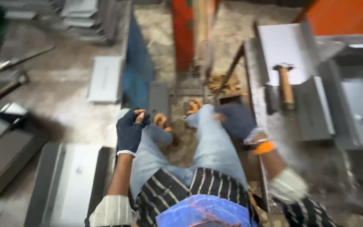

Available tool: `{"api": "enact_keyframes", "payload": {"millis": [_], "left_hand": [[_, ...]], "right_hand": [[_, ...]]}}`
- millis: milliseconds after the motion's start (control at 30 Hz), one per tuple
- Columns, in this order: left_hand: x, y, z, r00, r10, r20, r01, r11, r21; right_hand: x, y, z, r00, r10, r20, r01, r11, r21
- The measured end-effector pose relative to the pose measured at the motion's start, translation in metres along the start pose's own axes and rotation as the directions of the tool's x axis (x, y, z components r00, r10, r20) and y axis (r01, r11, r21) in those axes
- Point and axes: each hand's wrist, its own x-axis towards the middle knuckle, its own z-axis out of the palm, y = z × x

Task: Spot welding metal sheets to assemble industrial enclosures or boxes.

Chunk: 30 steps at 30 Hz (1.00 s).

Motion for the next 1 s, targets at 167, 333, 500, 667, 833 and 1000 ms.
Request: {"api": "enact_keyframes", "payload": {"millis": [167, 333, 500, 667, 833, 1000], "left_hand": [[-0.048, -0.057, -0.104, 0.89, 0.186, -0.415, 0.132, 0.768, 0.627], [-0.119, -0.082, -0.149, 0.826, 0.063, -0.561, 0.523, 0.285, 0.803], [-0.121, -0.124, -0.187, 0.848, -0.214, -0.485, 0.514, 0.109, 0.851], [-0.068, -0.07, -0.207, 0.936, -0.181, -0.301, 0.325, 0.124, 0.938], [-0.03, 0.085, -0.135, 0.988, -0.149, 0.047, -0.026, 0.135, 0.99], [-0.023, 0.209, -0.076, 0.952, 0.099, 0.288, -0.304, 0.232, 0.924]], "right_hand": [[0.034, -0.15, 0.115, 0.746, -0.499, 0.441, 0.433, 0.867, 0.248], [0.036, -0.191, 0.143, 0.733, -0.513, 0.448, 0.292, 0.831, 0.474], [0.034, -0.188, 0.151, 0.708, -0.599, 0.373, 0.407, 0.779, 0.478], [0.035, -0.256, 0.113, 0.637, -0.744, 0.203, 0.648, 0.659, 0.381], [0.048, -0.281, 0.134, 0.52, -0.854, -0.032, 0.839, 0.517, -0.173], [0.065, -0.266, 0.082, 0.78, -0.625, 0.001, 0.625, 0.78, -0.018]]}}
